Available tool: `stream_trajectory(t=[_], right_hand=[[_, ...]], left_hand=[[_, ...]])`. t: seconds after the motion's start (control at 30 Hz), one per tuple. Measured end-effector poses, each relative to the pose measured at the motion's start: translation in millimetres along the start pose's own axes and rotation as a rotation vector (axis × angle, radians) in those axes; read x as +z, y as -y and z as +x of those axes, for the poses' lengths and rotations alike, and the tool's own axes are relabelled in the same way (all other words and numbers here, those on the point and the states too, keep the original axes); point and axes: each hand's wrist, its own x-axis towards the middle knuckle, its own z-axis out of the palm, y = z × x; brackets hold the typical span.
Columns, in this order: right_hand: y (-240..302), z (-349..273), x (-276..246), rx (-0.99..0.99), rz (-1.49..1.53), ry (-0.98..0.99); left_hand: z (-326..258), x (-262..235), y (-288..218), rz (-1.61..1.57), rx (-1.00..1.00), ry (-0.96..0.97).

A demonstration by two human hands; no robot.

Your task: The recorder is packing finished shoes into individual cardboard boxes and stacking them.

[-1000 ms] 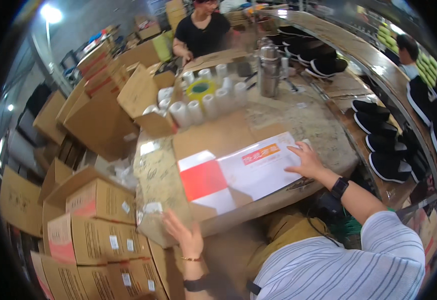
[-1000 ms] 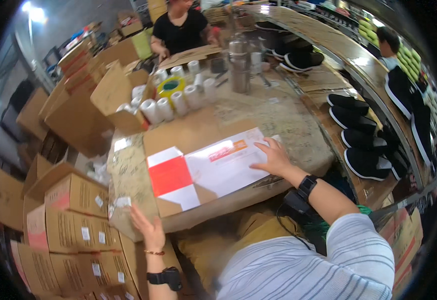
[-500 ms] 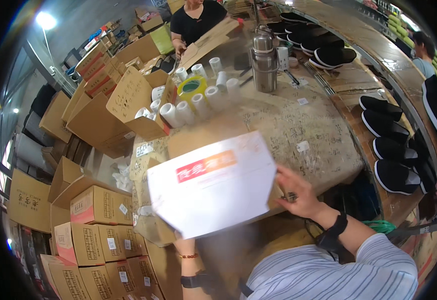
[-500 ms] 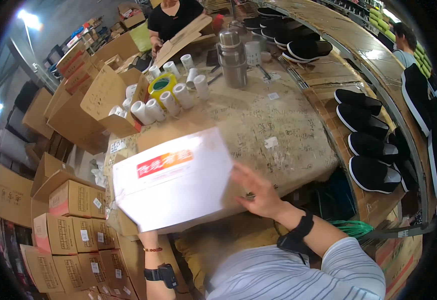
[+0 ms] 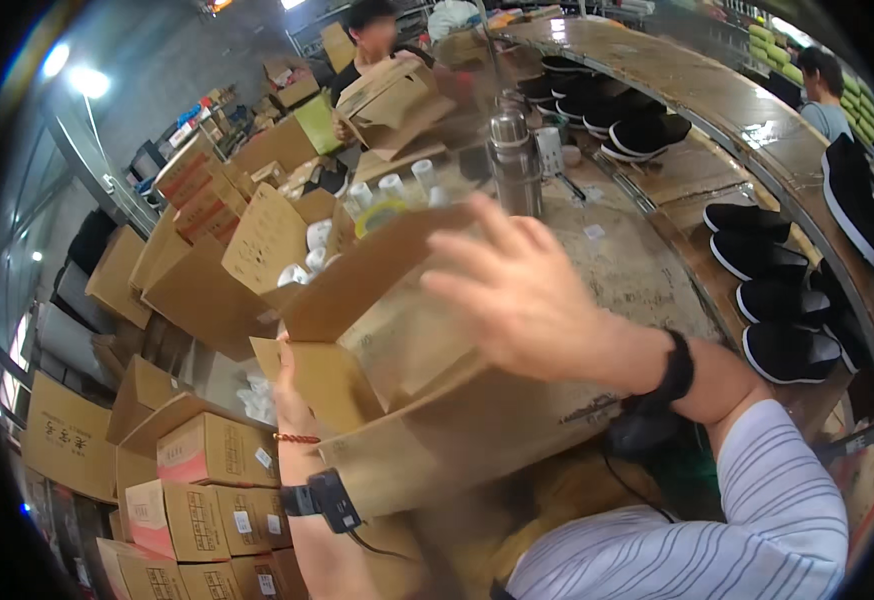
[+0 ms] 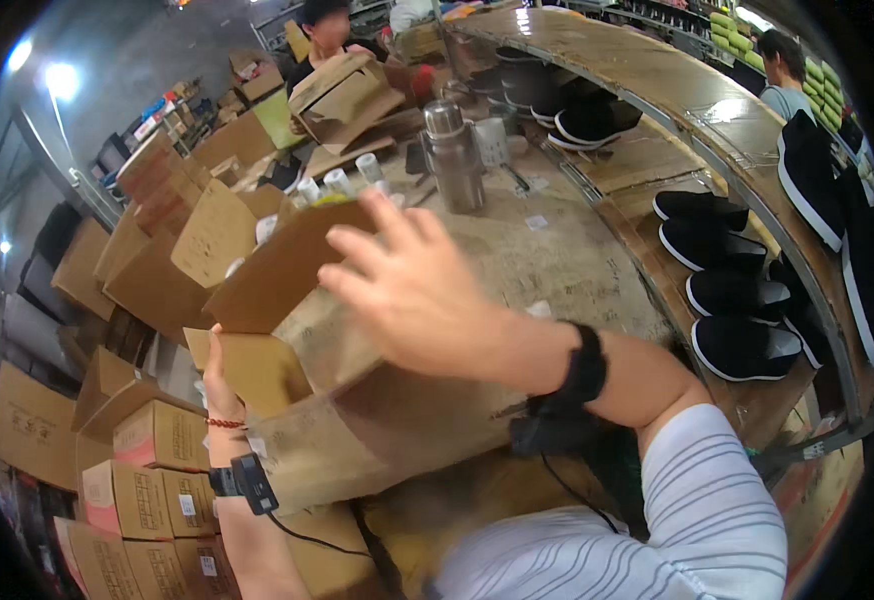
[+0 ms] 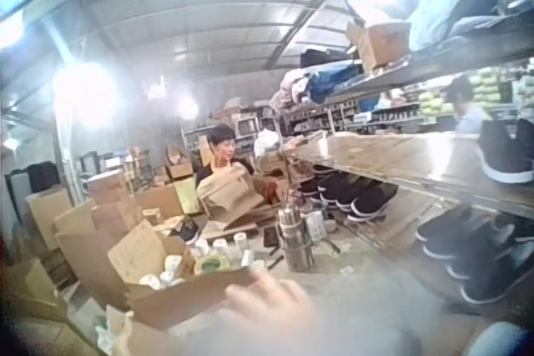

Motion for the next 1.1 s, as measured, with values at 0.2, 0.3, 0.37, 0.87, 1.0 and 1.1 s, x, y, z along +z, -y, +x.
stream_trajectory(t=[0.2, 0.3, 0.37, 0.87, 1.0, 1.1], right_hand=[[-16, 17, 77, 0.101, 0.197, 0.339], [-50, -19, 190, 0.213, 0.167, 0.419], [-43, -19, 168, 0.062, 0.207, 0.134], [-92, -35, 169, 0.594, 0.631, 0.236], [-84, -31, 146, 0.557, 0.519, 0.331], [-89, -40, 131, 0.568, 0.634, 0.363]], left_hand=[[28, -16, 21, 0.025, -0.181, -0.034], [36, -49, 59, 0.083, -0.177, -0.153], [39, 7, 68, 0.664, -0.132, -0.185], [30, 31, 48, 0.945, -0.014, -0.235], [22, 15, 68, 0.832, 0.239, -0.184], [17, 29, 55, 0.858, 0.24, -0.164]])
